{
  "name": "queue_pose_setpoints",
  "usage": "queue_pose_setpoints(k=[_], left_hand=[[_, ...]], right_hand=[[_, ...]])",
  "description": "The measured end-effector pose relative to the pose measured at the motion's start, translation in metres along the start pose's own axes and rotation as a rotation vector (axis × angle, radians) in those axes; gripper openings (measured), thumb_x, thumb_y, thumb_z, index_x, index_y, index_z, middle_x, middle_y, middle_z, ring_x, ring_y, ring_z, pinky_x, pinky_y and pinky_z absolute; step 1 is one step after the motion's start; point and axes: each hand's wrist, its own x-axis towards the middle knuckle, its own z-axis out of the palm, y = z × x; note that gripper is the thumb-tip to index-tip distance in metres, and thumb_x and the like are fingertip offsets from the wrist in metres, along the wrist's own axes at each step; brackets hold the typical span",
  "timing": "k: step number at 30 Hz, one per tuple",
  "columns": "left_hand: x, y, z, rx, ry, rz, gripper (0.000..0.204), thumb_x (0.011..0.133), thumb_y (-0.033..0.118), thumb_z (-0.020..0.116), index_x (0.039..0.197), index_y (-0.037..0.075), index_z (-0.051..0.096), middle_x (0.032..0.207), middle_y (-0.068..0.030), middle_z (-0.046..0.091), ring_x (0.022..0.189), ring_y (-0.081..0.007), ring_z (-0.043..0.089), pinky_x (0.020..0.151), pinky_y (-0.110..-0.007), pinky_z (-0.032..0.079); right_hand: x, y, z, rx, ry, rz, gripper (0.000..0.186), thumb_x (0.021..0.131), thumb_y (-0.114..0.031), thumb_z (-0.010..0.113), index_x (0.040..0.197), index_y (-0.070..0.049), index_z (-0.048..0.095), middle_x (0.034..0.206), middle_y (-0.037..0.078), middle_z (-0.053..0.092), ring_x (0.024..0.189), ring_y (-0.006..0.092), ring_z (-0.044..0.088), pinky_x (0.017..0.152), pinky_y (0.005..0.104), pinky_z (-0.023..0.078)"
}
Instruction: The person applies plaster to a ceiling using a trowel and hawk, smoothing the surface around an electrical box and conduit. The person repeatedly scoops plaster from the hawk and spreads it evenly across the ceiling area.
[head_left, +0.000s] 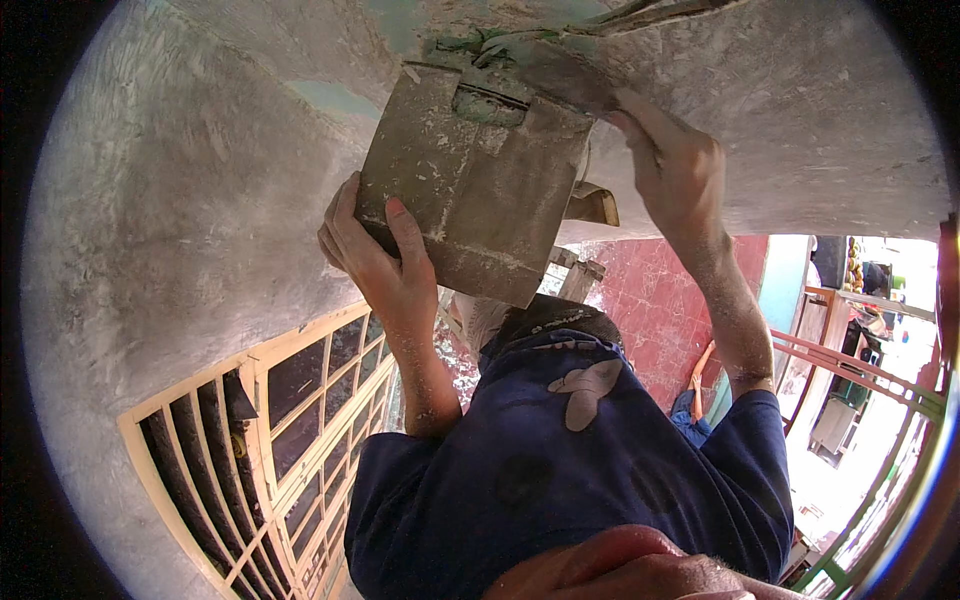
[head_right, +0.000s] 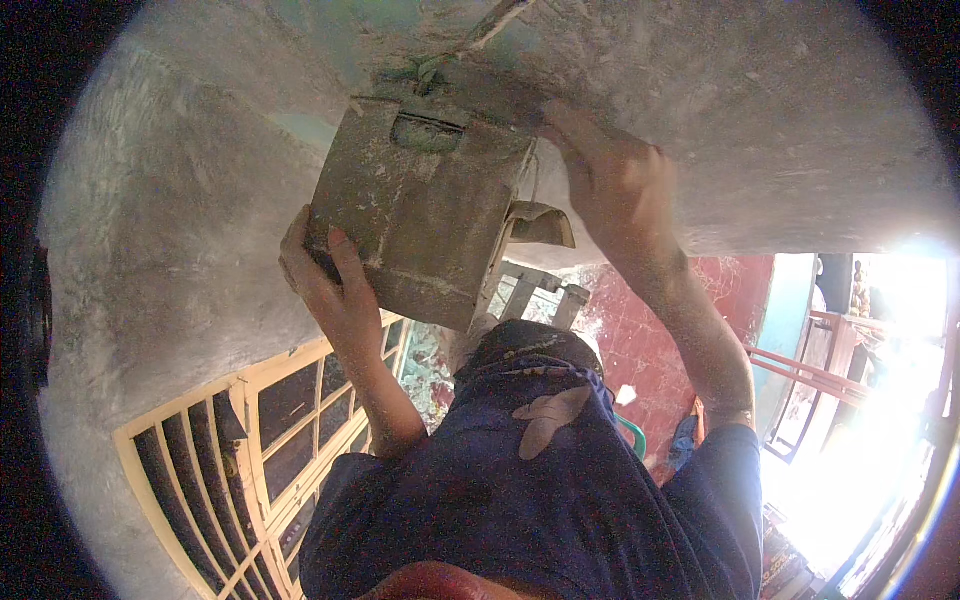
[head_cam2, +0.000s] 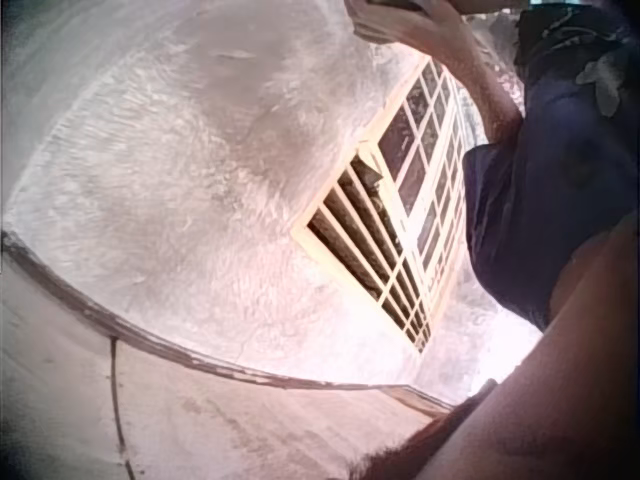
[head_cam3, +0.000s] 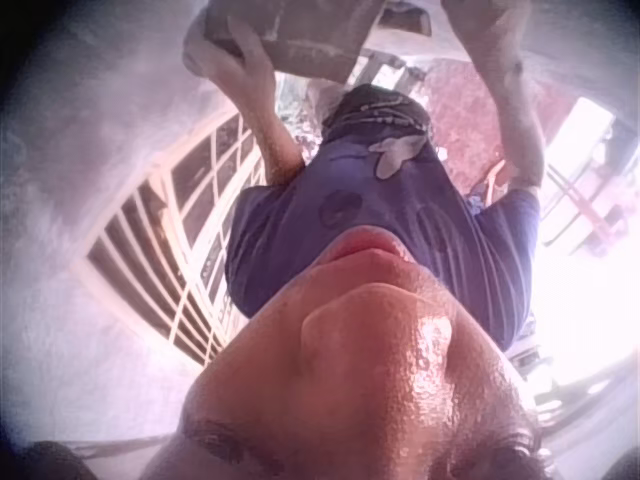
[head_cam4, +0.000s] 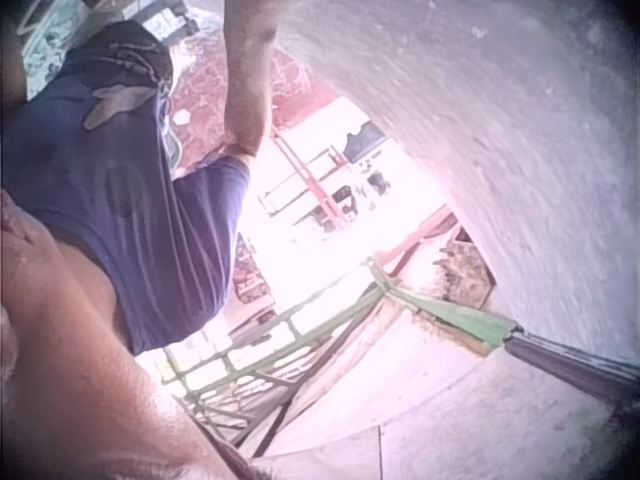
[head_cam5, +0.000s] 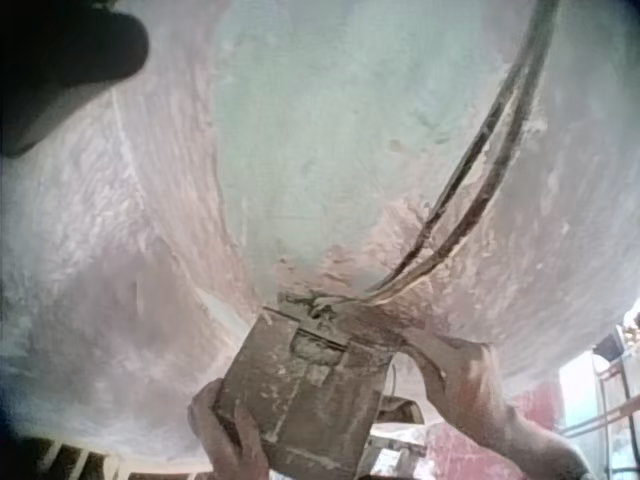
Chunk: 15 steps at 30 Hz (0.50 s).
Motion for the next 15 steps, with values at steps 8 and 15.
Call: queue_pose_setpoints(k=[8,15], left_hand=[[0.000,0.002,-0.002,-0.029,-0.009,-0.013,0.046,0.103,0.030,0.055,0.136,-0.002,0.051,0.127,-0.0190,0.057,0.118,-0.0370,0.048,0.108,-0.052,0.031],[0.000,0.003,-0.001,0.002,-0.012,-0.028,0.051,0.106,0.037,0.052,0.138,-0.002,0.049,0.127,-0.0221,0.053,0.119,-0.0348,0.052,0.103,-0.046,0.040]], right_hand=[[-0.006,0.006,-0.010,-0.175,0.052,-0.086,0.023,0.094,-0.009,0.071,0.116,-0.005,0.075,0.093,0.018,0.076,0.073,0.0237,0.075,0.059,0.0329,0.056],[0.003,-0.009,0.000,-0.033,0.030,-0.127,0.025,0.095,-0.009,0.069,0.119,-0.008,0.074,0.097,0.017,0.076,0.075,0.0246,0.075,0.060,0.0334,0.056]])
